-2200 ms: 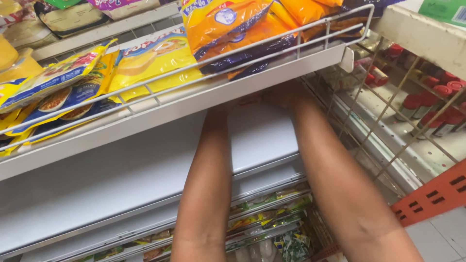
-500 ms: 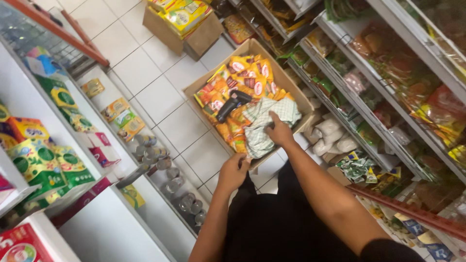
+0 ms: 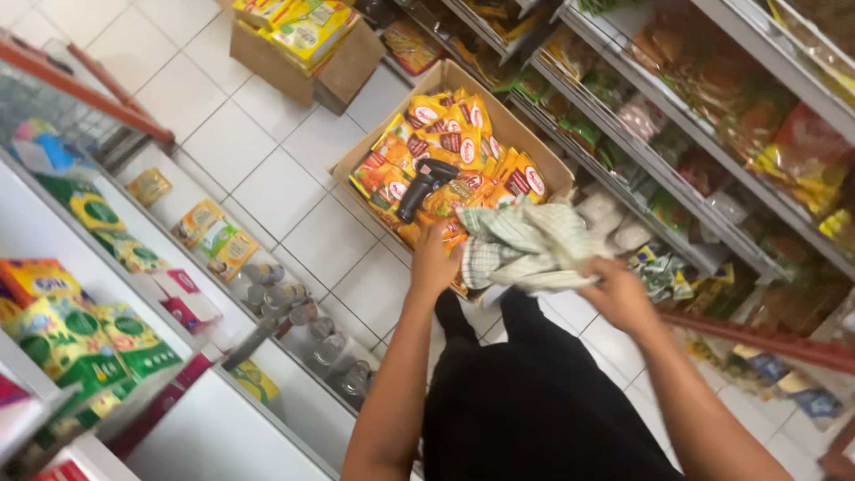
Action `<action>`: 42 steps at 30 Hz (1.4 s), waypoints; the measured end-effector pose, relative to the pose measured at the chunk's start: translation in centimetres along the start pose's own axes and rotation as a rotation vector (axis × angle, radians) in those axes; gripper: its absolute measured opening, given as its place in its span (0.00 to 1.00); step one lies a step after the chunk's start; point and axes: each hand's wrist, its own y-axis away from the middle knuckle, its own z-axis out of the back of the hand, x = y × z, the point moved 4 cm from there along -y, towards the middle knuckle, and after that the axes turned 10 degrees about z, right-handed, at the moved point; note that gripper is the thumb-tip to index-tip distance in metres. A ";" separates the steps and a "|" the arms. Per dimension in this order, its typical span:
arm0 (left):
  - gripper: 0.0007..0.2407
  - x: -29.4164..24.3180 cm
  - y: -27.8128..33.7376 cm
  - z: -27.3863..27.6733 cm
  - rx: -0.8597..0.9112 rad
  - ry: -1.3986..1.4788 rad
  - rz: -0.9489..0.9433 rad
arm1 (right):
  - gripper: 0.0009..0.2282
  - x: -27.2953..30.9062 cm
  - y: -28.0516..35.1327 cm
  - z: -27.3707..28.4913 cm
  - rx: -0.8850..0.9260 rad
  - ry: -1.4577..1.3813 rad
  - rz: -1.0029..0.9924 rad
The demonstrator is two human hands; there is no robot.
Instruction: The person picks up individual packets of food seasoning from a cardboard box, wipes each packet thoroughly with a cloth by hand, and then places the cleaned packets onto a store shelf.
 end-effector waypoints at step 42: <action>0.27 -20.6 7.7 8.3 0.470 1.647 0.128 | 0.34 25.8 -0.1 4.1 -0.347 -0.358 0.945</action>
